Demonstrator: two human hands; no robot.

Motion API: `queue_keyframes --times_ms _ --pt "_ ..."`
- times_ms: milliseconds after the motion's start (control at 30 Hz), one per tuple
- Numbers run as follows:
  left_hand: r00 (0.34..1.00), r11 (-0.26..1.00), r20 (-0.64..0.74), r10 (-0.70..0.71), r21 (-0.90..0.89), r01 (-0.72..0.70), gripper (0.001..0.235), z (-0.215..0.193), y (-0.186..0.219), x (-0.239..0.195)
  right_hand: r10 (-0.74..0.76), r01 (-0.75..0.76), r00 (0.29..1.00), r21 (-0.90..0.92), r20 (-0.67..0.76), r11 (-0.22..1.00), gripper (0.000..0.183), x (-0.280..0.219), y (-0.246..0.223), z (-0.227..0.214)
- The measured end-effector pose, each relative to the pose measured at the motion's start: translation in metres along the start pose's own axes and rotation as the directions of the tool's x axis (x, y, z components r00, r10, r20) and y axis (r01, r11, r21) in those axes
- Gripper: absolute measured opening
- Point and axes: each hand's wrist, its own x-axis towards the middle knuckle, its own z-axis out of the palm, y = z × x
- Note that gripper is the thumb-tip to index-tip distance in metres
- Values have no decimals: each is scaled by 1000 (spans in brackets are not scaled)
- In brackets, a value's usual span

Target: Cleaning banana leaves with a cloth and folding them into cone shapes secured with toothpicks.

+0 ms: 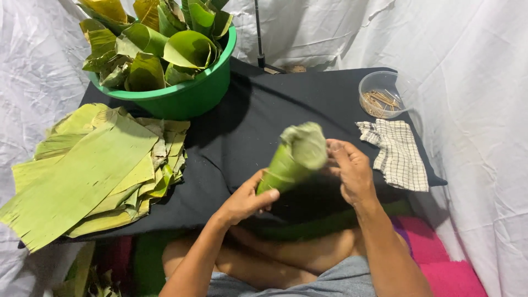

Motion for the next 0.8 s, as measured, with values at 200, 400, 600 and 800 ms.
queue_keyframes --times_ms 200,400,600,800 --pt "936 761 -133 -327 -624 177 41 -6 2 14 -215 193 977 -429 -4 883 32 16 18 -42" --pt "937 882 -256 -239 -460 99 35 22 -19 26 166 -138 949 -118 269 983 58 -29 23 7" --pt "965 966 -261 -11 -251 -57 34 42 31 1 179 -181 938 -21 297 983 44 -37 27 36" --pt "908 949 -311 279 232 -212 72 36 51 -21 148 -252 881 180 450 951 52 -42 4 45"
